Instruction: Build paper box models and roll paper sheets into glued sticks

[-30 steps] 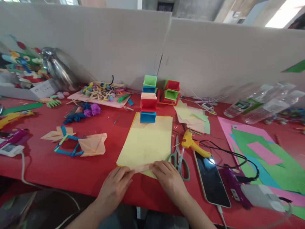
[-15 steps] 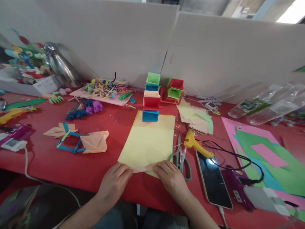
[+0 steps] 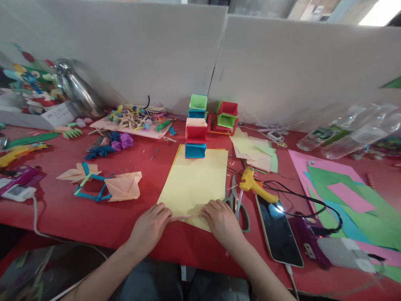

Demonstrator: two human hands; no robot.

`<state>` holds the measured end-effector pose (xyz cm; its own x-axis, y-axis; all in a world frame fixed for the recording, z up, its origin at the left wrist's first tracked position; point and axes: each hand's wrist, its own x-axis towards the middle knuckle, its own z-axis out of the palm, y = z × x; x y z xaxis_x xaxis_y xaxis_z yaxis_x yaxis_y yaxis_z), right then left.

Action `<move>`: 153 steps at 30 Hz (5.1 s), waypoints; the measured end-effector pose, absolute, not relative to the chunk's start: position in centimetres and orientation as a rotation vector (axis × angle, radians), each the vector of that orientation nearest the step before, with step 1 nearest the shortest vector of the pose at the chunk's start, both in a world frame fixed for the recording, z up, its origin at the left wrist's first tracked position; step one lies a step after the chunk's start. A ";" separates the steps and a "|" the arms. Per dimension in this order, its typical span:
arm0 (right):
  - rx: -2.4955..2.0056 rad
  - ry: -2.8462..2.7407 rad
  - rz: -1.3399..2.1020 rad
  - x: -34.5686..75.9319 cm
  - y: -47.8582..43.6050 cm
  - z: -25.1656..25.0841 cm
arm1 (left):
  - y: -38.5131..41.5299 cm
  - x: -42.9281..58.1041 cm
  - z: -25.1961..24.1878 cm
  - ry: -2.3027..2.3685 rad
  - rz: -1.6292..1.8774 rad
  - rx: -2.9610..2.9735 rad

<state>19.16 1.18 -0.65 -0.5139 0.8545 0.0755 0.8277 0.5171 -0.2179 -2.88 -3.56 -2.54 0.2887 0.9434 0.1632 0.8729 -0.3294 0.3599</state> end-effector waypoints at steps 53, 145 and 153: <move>-1.152 -1.404 1.221 23.3 12.4 5.5 | 12.6 3.7 5.4 1.025 0.694 1.781; -1.343 -2.229 0.459 25.1 10.6 12.2 | 11.7 1.0 8.4 0.979 1.001 1.551; -1.324 -2.148 0.641 20.9 9.7 11.9 | 10.8 3.7 9.2 0.892 1.067 1.364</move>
<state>20.87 9.75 11.87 -0.3777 0.9062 0.1901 0.6537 0.4064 -0.6384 3.67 10.85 9.22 0.3021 0.9481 0.0992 -0.0705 -0.0816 0.9942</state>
